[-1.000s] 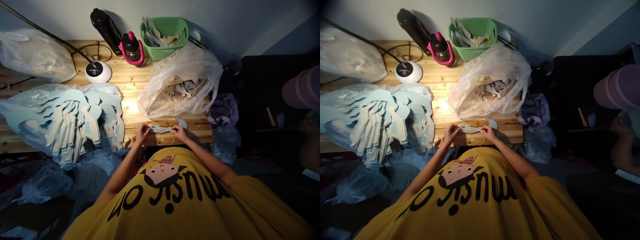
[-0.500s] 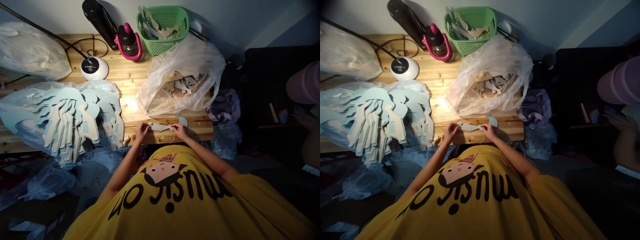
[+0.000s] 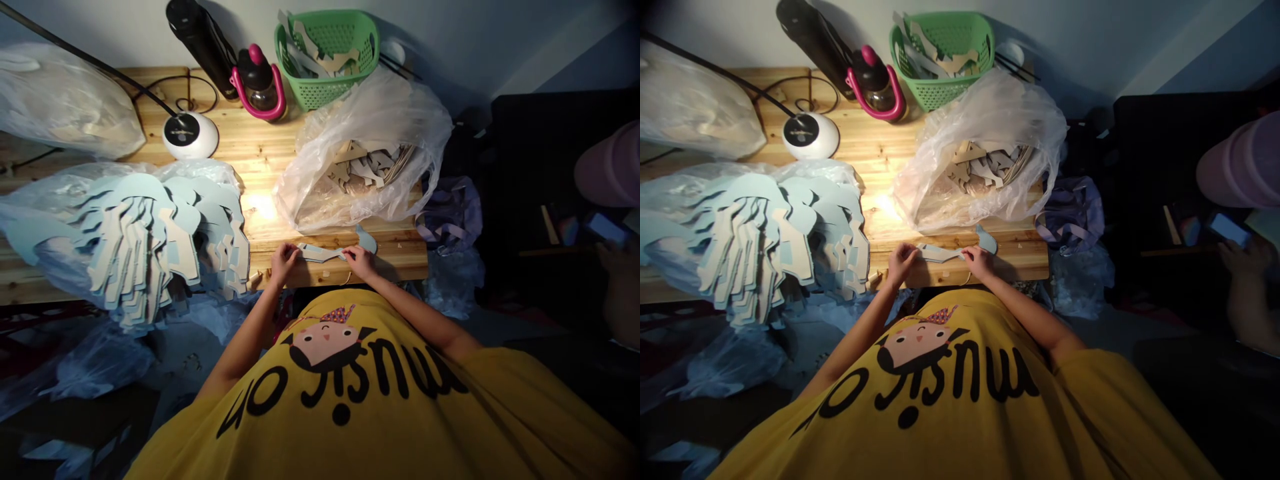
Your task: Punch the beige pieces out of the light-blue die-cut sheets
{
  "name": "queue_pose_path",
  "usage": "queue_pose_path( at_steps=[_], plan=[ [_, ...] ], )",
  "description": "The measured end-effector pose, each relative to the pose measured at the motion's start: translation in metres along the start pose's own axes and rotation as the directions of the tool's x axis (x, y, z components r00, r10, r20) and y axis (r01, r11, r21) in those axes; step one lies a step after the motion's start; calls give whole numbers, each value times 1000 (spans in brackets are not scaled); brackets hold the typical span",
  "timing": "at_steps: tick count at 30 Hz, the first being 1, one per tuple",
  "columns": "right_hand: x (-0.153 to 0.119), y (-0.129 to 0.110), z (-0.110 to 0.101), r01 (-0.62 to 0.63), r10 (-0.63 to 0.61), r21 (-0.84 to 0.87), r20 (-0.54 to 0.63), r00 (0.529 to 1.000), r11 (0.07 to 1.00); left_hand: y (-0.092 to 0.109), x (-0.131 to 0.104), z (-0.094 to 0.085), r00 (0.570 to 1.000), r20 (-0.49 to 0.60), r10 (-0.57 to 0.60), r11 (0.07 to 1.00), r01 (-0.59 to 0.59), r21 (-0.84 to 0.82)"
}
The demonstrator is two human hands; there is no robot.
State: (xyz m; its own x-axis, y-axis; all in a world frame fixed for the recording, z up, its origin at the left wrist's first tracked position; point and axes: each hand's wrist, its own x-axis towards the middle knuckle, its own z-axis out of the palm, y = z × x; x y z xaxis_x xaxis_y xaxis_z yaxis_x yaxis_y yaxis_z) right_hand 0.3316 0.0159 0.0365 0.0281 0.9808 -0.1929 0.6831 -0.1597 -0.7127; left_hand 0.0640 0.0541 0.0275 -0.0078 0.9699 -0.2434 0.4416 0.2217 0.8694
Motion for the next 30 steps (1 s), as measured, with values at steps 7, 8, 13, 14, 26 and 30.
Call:
queue_pose_path(
  at_steps=[7,8,13,14,26,30],
  plan=[
    [1,0,1,0,0,-25,6,1000,1000,0,-2,1,1000,-6,14,1000,-14,-25],
    [1,0,1,-2,2,-32,10,1000,999,-1,-2,1,1000,-7,17,1000,-17,-21],
    [1,0,1,6,-5,-61,16,1000,998,-4,-3,1,1000,-6,20,1000,-20,6],
    [1,0,1,10,-9,-65,13,1000,998,-4,-3,1,1000,-4,13,1000,-13,8],
    [1,-4,-2,21,-19,-68,26,999,997,-4,-5,1,998,-55,18,998,-15,55],
    [0,-7,-5,31,-29,-58,34,999,998,-2,-8,3,992,-118,-40,994,52,99]
  ],
)
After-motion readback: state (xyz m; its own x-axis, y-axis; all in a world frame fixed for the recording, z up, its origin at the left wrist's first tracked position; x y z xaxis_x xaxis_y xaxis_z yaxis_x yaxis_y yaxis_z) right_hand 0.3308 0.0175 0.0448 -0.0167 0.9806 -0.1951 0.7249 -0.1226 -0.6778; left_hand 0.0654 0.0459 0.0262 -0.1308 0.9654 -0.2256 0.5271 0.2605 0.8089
